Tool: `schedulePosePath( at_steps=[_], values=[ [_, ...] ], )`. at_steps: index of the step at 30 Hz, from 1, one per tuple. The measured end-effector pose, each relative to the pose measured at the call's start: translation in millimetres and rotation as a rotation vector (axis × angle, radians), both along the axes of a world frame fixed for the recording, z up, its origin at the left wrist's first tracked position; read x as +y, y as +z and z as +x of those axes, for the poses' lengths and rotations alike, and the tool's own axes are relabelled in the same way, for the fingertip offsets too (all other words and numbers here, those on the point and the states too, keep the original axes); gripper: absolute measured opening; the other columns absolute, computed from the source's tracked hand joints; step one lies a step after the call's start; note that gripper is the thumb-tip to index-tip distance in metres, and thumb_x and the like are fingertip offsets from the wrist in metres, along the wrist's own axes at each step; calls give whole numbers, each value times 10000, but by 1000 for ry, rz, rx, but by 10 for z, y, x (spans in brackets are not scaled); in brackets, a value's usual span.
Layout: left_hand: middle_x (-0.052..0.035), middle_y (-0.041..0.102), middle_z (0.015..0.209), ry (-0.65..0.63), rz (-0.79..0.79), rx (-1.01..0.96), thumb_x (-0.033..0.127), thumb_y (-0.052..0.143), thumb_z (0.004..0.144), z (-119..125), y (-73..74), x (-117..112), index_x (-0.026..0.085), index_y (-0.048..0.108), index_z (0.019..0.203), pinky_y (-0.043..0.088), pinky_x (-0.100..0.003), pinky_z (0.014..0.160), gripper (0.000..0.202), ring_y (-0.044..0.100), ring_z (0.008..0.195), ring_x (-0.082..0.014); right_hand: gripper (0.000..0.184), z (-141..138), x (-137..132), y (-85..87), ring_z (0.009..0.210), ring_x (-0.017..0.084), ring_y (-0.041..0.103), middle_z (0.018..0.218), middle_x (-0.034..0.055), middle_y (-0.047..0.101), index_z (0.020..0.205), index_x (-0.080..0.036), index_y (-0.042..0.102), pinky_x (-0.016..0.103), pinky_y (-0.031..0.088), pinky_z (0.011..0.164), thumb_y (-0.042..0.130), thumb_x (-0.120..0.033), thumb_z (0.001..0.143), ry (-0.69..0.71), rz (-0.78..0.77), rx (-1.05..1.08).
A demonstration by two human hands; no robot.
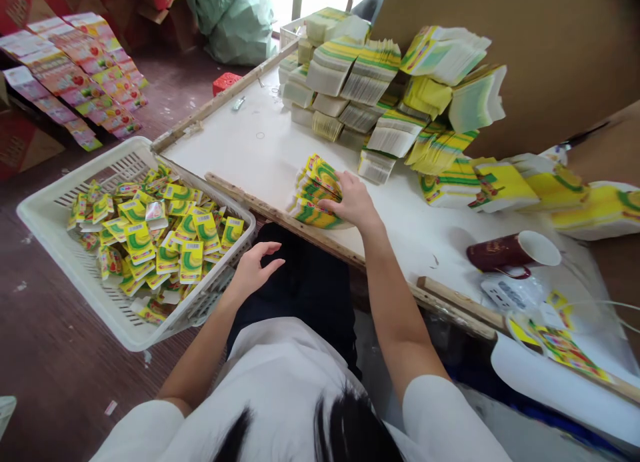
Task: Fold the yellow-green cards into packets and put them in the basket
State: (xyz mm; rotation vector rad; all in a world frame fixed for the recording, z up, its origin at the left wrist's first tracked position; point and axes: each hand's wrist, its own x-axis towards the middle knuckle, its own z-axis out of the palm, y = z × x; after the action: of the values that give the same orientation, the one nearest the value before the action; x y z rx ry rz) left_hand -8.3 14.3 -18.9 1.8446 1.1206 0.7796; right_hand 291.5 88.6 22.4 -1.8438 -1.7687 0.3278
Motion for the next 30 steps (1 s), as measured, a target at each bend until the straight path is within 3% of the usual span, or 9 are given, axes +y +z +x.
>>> schedulePosePath(
  at_steps=[3, 5, 7, 9, 14, 20, 24, 26, 30],
  values=[
    [-94, 736, 1127, -4, -19, -3, 328, 712, 838, -14, -24, -16, 182, 672, 1142, 571, -416, 941, 340, 709, 996, -214, 1113, 110, 177, 79, 1433, 430, 339, 1530, 235, 399, 1465, -151, 429, 585, 313, 1146, 918, -460, 514, 34, -81, 4],
    [-102, 735, 1126, -2, -31, -10, 325, 714, 835, -20, -33, -20, 173, 673, 1142, 573, -419, 934, 345, 711, 986, -215, 1240, 170, 285, 153, 1406, 435, 382, 1515, 239, 421, 1480, -143, 409, 560, 347, 1132, 958, -445, 409, 86, -162, 17],
    [-105, 737, 1126, 2, -37, -17, 330, 715, 832, -20, -33, -20, 173, 674, 1138, 575, -425, 929, 346, 713, 980, -217, 1258, 176, 341, 219, 1325, 407, 484, 1458, 227, 491, 1481, -132, 408, 516, 404, 1098, 964, -428, 393, 142, -243, 15],
    [-103, 739, 1125, 9, -36, -25, 339, 714, 831, -18, -30, -20, 181, 676, 1132, 577, -430, 927, 342, 715, 977, -219, 1203, 120, 326, 257, 1248, 372, 549, 1403, 212, 539, 1479, -121, 415, 485, 438, 1068, 950, -418, 442, 180, -261, -24],
    [-103, 743, 1112, 0, -42, -37, 337, 714, 825, -15, -41, -30, 182, 678, 1127, 582, -426, 913, 341, 718, 948, -213, 797, -72, 91, 249, 1152, 351, 582, 1200, 186, 614, 1356, -124, 584, 467, 468, 1013, 837, -414, 659, 168, -135, -176],
    [-97, 742, 1117, -14, -45, -29, 349, 702, 838, 9, -78, -41, 194, 671, 1142, 584, -423, 914, 342, 718, 960, -214, 885, -38, -189, 260, 1073, 312, 617, 1263, 159, 588, 1396, -164, 547, 469, 503, 980, 885, -390, 610, 133, -2, -71],
    [-92, 746, 1090, -32, -66, -22, 344, 708, 834, 37, -98, -44, 191, 673, 1143, 587, -416, 899, 346, 718, 949, -212, 436, -126, -357, 222, 932, 289, 651, 1006, 111, 686, 1170, -156, 685, 472, 520, 921, 762, -279, 758, -17, 36, -46],
    [-91, 747, 1084, -44, -78, -22, 336, 709, 833, 55, -99, -43, 187, 675, 1142, 587, -411, 896, 344, 717, 947, -210, 315, -198, -399, 201, 925, 285, 656, 968, 111, 697, 1095, -156, 704, 459, 522, 913, 712, -212, 786, -35, 48, -38],
    [-95, 750, 1079, -43, -73, -29, 335, 708, 832, 84, -97, -34, 185, 680, 1130, 589, -412, 893, 335, 720, 929, -206, 387, -263, -391, 198, 947, 293, 659, 1001, 105, 710, 1140, -184, 663, 463, 524, 897, 682, -141, 756, -58, 65, -17]
  ],
)
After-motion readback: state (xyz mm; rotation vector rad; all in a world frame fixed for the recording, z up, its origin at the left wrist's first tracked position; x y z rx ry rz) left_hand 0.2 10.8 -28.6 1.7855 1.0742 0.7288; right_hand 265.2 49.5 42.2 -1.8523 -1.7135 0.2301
